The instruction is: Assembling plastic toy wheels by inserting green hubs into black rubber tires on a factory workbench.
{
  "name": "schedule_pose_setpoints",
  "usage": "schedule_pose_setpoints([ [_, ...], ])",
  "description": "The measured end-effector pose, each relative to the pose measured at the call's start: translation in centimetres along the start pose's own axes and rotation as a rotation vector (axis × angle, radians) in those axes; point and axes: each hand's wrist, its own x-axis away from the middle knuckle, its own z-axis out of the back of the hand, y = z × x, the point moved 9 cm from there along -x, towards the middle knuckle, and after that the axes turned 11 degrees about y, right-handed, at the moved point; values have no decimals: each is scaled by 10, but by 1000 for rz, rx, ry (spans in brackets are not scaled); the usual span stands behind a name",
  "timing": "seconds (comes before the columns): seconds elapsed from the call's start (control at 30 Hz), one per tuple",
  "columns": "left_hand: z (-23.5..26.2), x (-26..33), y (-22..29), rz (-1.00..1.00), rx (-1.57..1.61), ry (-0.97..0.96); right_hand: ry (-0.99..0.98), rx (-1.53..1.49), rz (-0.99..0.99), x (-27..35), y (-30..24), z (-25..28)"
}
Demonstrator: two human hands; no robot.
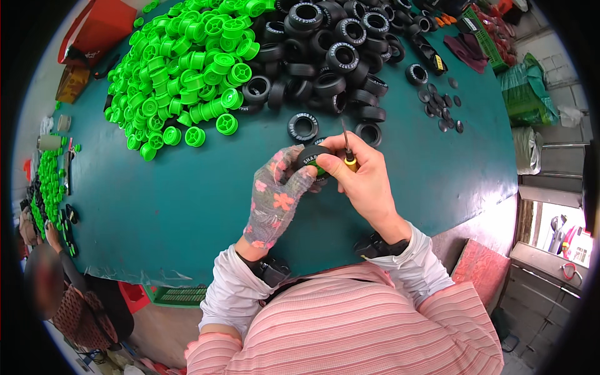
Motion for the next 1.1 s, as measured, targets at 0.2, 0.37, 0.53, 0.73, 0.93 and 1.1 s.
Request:
schedule_pose_setpoints([
  [0.2,-3,3,-1,-8,22,-15,53,28,104,9,-3,4],
  [0.37,-1,6,-12,16,234,30,76,-62,131,20,-10,0],
  [0.53,-2,4,-7,27,277,-53,57,-42,-2,14,3,3],
  [0.73,1,6,1,-50,-16,-19,1,103,353,10,-11,1],
  [0.93,6,4,-1,-55,39,81,80,141,262,21,-10,3],
  [1.1,5,6,-9,-13,210,54,98,116,275,17,-6,8],
])
